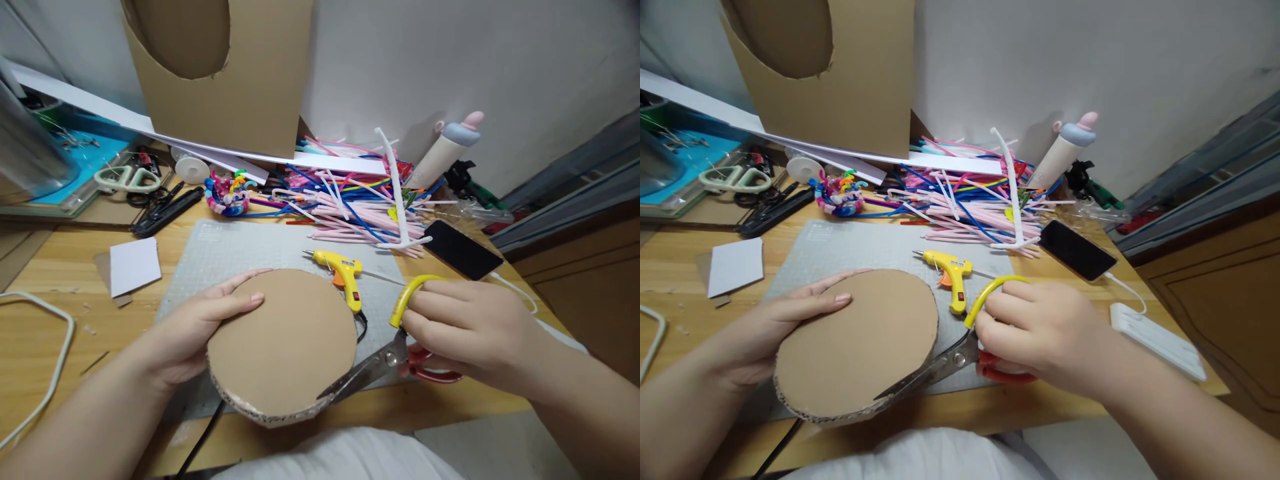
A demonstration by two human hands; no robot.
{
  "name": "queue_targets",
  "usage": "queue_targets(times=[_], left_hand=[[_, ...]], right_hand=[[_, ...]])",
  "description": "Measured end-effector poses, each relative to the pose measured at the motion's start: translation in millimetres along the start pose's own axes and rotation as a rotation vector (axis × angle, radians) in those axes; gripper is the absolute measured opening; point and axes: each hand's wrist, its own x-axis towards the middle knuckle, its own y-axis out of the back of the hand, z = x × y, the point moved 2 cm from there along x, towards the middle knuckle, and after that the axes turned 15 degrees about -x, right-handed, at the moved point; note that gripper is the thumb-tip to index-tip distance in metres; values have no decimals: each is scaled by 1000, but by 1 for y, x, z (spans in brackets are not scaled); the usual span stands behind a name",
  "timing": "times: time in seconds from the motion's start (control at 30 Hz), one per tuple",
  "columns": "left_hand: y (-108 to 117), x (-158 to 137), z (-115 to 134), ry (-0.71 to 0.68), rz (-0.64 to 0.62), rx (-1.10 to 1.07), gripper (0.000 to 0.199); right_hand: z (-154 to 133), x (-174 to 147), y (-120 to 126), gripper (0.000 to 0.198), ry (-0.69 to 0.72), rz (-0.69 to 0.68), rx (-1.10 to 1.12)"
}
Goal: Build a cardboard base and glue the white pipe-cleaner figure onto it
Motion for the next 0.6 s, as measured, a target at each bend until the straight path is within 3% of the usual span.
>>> queue_targets(times=[0.43, 0.53, 0.6], left_hand=[[-1, -1, -2, 24, -11, 56, 50], [-3, -3, 0, 14, -19, 57, 49], [-3, -4, 2, -19, -6, 59, 49]], right_hand=[[-3, -2, -2, 7, 38, -11, 96], [1, -5, -4, 18, -79, -12, 324], [7, -9, -8, 28, -274, -1, 452]])
